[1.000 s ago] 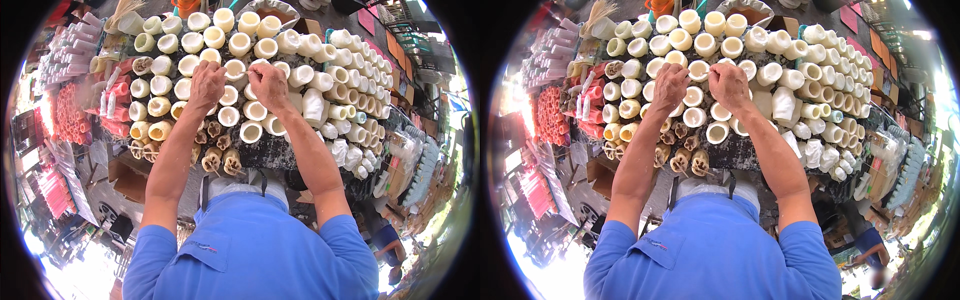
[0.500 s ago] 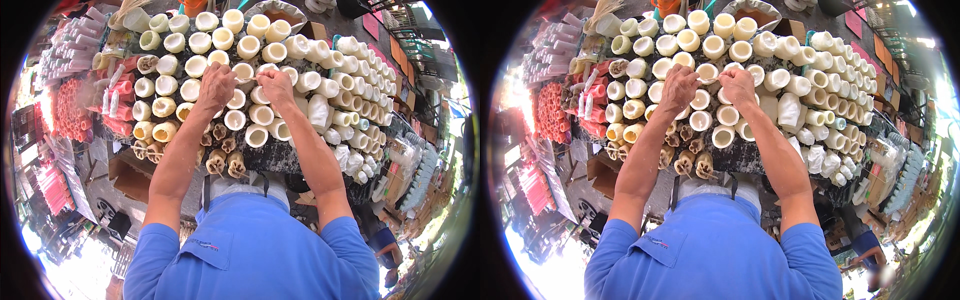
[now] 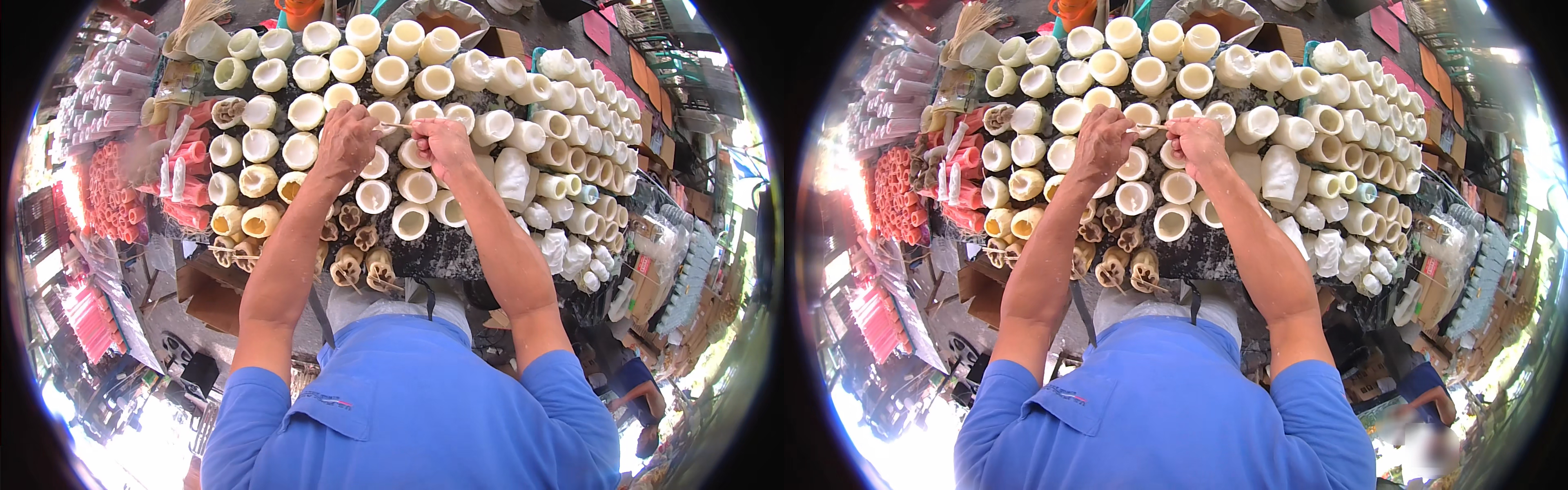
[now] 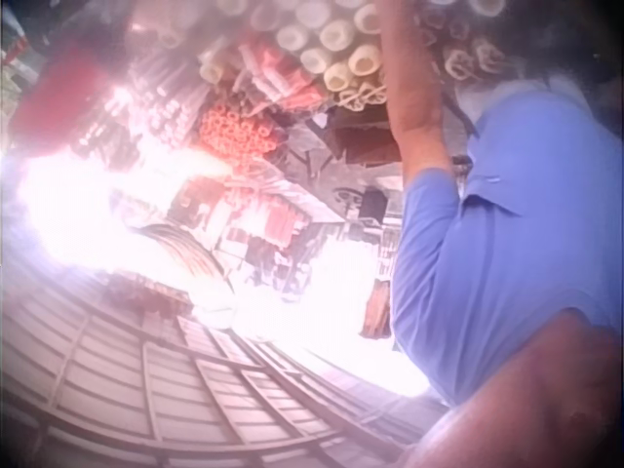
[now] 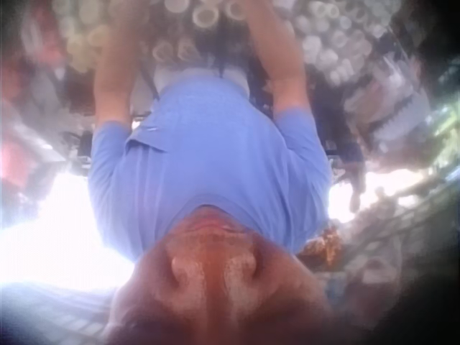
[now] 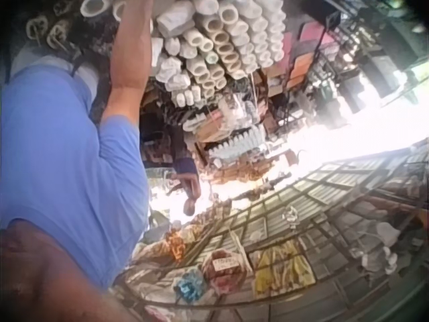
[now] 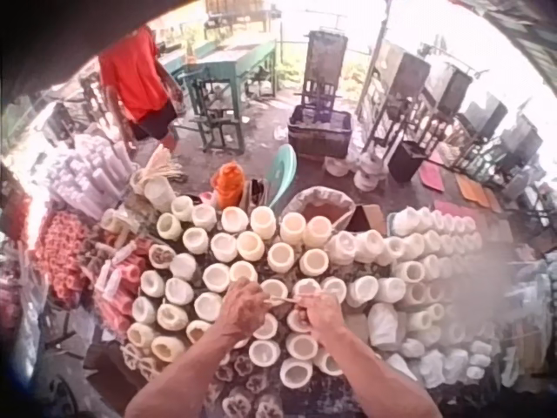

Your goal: The person repeatedly picks up white cylindrical candle molds, inserts wicks, and places them back on the table. The person handles the molds one at a time, aligning the wicks and arranging the candles in rows.

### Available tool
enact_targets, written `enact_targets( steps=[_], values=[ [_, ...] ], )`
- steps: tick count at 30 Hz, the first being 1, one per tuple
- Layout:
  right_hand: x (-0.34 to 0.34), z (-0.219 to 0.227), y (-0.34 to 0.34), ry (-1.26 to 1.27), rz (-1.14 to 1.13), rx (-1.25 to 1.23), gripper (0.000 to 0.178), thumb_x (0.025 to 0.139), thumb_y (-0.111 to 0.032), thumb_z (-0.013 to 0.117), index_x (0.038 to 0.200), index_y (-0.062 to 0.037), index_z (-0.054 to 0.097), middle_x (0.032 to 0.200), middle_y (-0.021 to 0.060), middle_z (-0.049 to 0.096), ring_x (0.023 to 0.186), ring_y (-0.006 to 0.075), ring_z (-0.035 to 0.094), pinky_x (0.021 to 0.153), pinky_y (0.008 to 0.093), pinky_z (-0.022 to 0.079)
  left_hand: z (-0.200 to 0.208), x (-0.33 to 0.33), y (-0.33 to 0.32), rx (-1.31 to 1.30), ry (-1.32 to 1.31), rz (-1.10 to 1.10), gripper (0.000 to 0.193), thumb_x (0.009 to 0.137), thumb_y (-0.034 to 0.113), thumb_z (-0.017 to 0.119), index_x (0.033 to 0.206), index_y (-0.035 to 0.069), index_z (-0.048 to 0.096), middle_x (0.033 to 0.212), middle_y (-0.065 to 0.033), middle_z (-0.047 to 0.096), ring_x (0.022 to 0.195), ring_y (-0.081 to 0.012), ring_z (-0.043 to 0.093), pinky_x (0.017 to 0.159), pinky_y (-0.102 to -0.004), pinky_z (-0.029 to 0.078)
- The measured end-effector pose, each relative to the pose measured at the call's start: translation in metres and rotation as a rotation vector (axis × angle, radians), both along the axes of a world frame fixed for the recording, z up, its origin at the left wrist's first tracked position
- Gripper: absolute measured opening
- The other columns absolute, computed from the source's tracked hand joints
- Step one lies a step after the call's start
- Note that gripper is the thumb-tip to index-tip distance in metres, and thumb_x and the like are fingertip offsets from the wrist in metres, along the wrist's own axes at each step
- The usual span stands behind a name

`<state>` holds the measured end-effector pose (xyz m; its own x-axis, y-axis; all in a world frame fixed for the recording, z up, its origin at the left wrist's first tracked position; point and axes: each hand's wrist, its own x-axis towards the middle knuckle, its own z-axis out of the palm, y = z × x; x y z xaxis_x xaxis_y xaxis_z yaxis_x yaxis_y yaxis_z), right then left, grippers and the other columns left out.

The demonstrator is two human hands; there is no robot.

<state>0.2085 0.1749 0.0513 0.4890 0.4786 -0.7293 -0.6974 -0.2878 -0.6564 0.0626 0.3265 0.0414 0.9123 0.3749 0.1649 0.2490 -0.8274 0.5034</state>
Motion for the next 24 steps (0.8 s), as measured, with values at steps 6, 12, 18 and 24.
enact_targets(
  steps=[6, 12, 18, 24],
  values=[
    [0.000, -0.002, 0.002, -0.220, 0.060, -0.094, 0.008, 0.098, -0.005, 0.068, 0.102, 0.0012, 0.072, 0.079, 0.0022, 0.067, 0.062, 0.0072, 0.056, 0.052, 0.0236, 0.042, -0.001, -0.002, -0.002, -0.040, -0.007, 0.022, 0.018, 0.082, 0.013, 0.083, 0.099, 0.006, 0.081, 0.099, -0.0083, 0.071, 0.103, -0.0298, 0.063, 0.095, -0.0444, 0.050],
    [-0.005, 0.001, 0.008, -0.945, 0.380, -0.217, 0.013, 0.094, -0.011, 0.071, 0.095, -0.0015, 0.079, 0.077, 0.0056, 0.072, 0.066, 0.0137, 0.065, 0.058, 0.0312, 0.051, -0.002, -0.006, 0.000, -0.030, -0.010, 0.033, 0.018, 0.081, 0.011, 0.083, 0.098, 0.006, 0.081, 0.099, -0.0086, 0.070, 0.103, -0.0296, 0.063, 0.095, -0.0441, 0.050],
    [-0.003, -0.001, 0.016, -0.278, 0.161, -0.147, 0.008, 0.097, -0.007, 0.071, 0.098, 0.0005, 0.073, 0.079, 0.0041, 0.068, 0.060, 0.0103, 0.058, 0.052, 0.0275, 0.045, -0.003, -0.007, -0.001, -0.058, -0.038, 0.040, 0.017, 0.081, 0.011, 0.081, 0.098, 0.006, 0.080, 0.100, -0.0090, 0.070, 0.103, -0.0298, 0.062, 0.095, -0.0444, 0.050],
    [-0.003, -0.004, 0.009, -0.097, 0.070, -0.038, 0.006, 0.100, -0.005, 0.069, 0.103, 0.0002, 0.068, 0.079, 0.0023, 0.065, 0.057, 0.0069, 0.052, 0.049, 0.0236, 0.040, -0.002, -0.002, 0.003, -0.043, -0.017, -0.013, 0.017, 0.084, 0.011, 0.082, 0.100, 0.006, 0.081, 0.100, -0.0088, 0.070, 0.101, -0.0299, 0.063, 0.095, -0.0445, 0.051]
  ],
)
